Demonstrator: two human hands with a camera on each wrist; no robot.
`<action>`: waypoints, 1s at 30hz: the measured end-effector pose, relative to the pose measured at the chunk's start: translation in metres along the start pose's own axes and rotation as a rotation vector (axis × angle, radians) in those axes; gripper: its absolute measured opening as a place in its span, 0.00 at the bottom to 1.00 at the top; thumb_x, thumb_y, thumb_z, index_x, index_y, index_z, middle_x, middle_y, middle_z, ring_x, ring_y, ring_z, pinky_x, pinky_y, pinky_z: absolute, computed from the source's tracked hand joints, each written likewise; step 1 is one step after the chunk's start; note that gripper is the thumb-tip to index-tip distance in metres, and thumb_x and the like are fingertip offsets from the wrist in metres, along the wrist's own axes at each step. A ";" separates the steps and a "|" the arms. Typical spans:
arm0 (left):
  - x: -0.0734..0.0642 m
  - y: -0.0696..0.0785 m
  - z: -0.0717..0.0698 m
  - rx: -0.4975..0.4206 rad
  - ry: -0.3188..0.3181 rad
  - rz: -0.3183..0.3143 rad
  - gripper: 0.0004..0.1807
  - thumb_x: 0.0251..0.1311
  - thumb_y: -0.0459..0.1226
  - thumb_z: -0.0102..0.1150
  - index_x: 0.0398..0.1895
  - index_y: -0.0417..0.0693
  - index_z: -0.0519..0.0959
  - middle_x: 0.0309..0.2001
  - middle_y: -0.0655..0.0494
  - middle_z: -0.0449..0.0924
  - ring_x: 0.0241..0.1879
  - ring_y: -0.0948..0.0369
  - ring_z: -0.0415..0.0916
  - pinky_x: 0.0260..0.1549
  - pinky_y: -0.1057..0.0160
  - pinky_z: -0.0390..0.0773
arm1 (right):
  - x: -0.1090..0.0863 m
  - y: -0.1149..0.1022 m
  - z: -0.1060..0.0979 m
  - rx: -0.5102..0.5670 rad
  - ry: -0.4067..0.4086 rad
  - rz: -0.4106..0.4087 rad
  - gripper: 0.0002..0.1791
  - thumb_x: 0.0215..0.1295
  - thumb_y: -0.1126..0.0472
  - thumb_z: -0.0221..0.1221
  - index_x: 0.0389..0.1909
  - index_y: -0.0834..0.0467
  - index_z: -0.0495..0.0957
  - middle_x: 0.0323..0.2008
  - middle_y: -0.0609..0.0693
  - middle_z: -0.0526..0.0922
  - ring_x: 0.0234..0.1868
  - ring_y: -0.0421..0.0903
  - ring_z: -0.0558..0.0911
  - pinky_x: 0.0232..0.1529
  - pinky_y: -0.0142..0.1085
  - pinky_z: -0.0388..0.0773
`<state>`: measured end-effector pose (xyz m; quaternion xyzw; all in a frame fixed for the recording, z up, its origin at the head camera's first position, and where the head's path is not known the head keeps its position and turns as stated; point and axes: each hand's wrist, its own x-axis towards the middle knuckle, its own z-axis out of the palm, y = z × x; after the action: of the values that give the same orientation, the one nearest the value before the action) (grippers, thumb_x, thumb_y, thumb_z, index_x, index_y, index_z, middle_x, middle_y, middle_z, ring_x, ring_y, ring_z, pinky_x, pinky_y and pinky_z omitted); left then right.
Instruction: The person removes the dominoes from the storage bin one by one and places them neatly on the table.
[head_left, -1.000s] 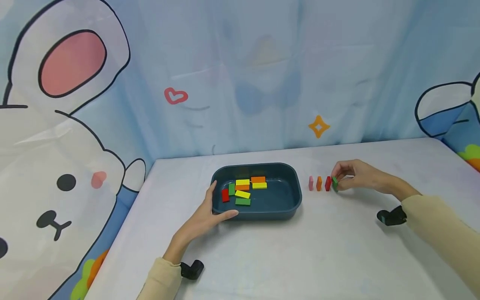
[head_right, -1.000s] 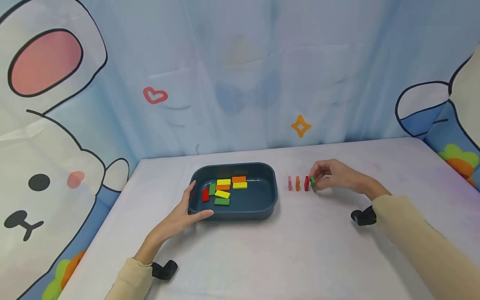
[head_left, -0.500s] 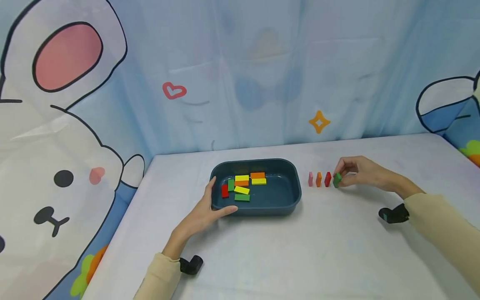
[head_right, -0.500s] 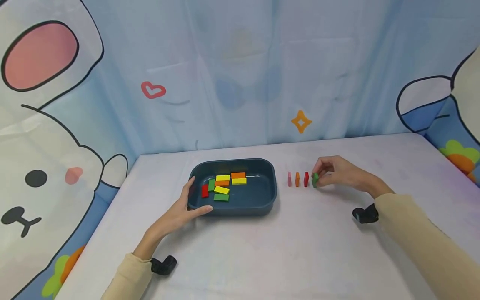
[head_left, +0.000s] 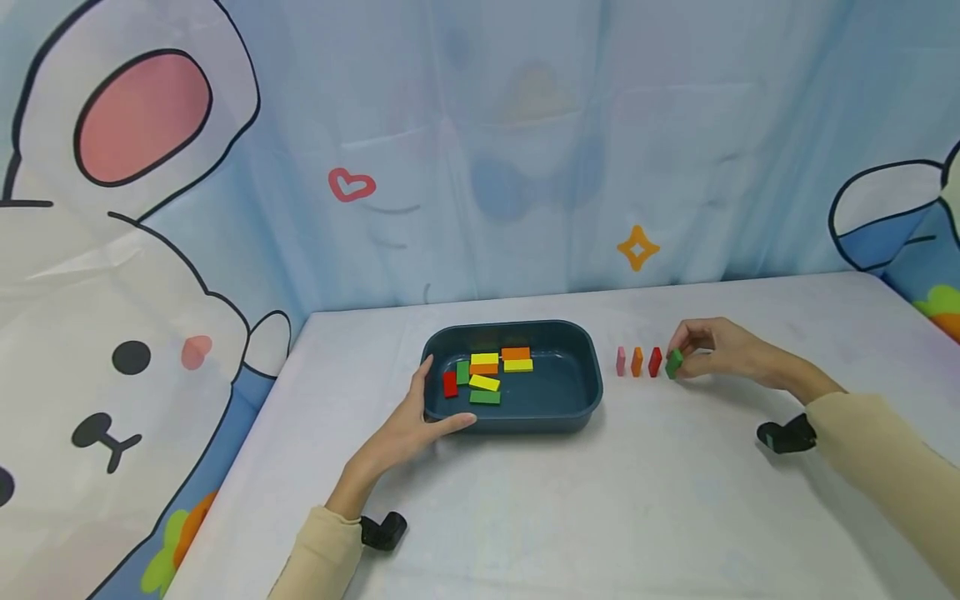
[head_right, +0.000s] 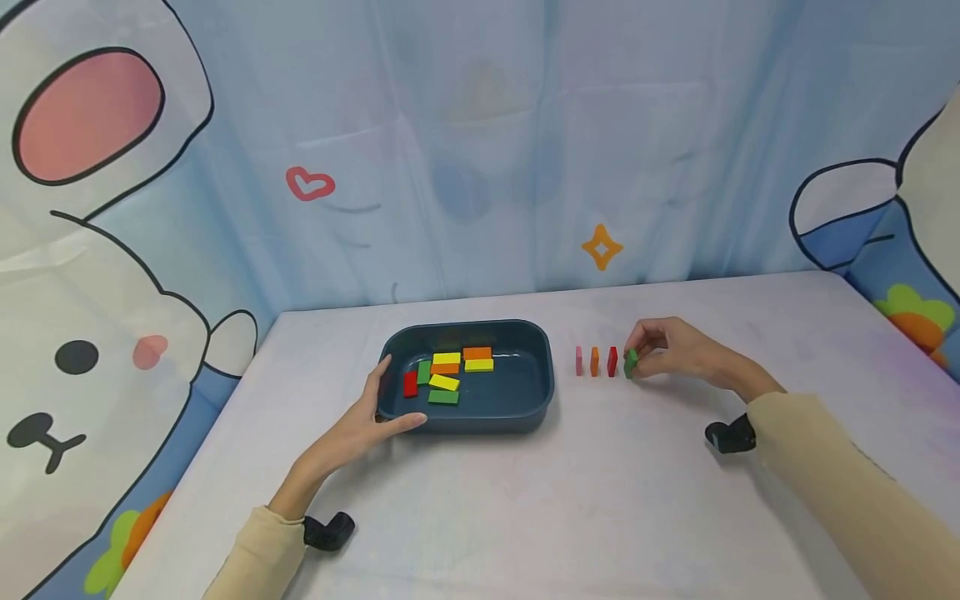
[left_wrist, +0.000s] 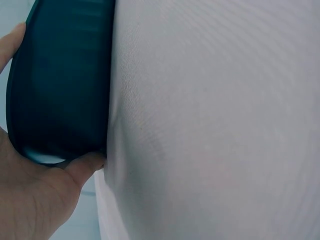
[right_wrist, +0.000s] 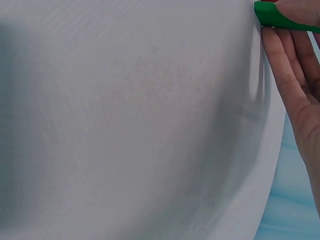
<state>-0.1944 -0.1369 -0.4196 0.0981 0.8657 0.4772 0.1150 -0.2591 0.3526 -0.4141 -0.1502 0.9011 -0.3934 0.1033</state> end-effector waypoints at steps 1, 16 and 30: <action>0.000 0.000 0.000 0.002 0.000 0.001 0.66 0.59 0.61 0.72 0.87 0.59 0.35 0.85 0.46 0.39 0.82 0.44 0.46 0.74 0.32 0.53 | 0.000 0.000 0.000 0.001 0.000 0.003 0.14 0.64 0.64 0.71 0.47 0.62 0.79 0.44 0.53 0.81 0.44 0.44 0.80 0.47 0.32 0.79; 0.000 0.000 0.000 0.000 0.006 -0.007 0.66 0.59 0.61 0.72 0.87 0.58 0.36 0.85 0.46 0.41 0.81 0.43 0.48 0.73 0.31 0.55 | -0.002 -0.001 0.001 0.032 0.000 -0.006 0.20 0.62 0.65 0.73 0.52 0.65 0.77 0.46 0.55 0.81 0.45 0.43 0.79 0.46 0.29 0.80; 0.001 0.000 0.000 0.008 -0.001 -0.007 0.67 0.58 0.62 0.72 0.87 0.59 0.35 0.85 0.46 0.39 0.81 0.43 0.47 0.74 0.31 0.54 | -0.021 0.008 -0.018 -0.052 0.009 0.003 0.22 0.62 0.66 0.73 0.53 0.66 0.77 0.46 0.55 0.83 0.43 0.39 0.82 0.43 0.30 0.83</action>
<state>-0.1954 -0.1370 -0.4196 0.0959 0.8679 0.4732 0.1164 -0.2462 0.3780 -0.4067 -0.1495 0.9117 -0.3705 0.0959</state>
